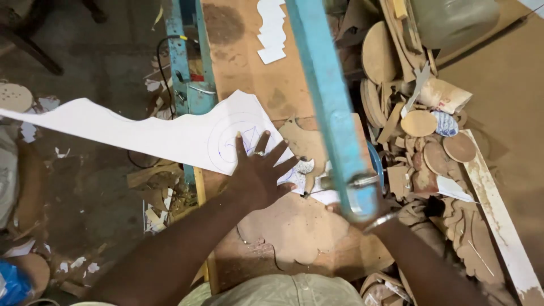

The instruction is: The person uses a band saw to cut a white paper template with a drawn design. They guide the paper along the blade, repositioning it several times to follow the drawn lines and complete the cut.

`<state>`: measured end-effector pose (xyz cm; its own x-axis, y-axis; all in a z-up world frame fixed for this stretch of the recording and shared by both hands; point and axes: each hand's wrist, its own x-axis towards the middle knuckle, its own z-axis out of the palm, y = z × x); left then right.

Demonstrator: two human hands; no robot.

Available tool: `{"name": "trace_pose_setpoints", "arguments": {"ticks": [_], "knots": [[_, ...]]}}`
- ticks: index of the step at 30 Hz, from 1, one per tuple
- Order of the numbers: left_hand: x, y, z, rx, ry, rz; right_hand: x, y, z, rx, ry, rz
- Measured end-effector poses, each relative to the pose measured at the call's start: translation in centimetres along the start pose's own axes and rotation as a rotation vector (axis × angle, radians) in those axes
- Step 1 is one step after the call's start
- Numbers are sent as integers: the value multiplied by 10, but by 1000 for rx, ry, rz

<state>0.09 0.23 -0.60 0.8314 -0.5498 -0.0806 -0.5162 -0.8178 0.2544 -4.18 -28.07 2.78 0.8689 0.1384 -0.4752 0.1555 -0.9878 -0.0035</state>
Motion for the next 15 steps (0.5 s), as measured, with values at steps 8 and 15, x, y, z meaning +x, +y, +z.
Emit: {"name": "trace_pose_setpoints", "arguments": {"ticks": [8,15], "knots": [[-23,-12,-10,-54,15,95,-59,10,70,-180,386,-162],[-56,-13,-4,-98,30,120,-88,4,100,-15,543,-263]]}}
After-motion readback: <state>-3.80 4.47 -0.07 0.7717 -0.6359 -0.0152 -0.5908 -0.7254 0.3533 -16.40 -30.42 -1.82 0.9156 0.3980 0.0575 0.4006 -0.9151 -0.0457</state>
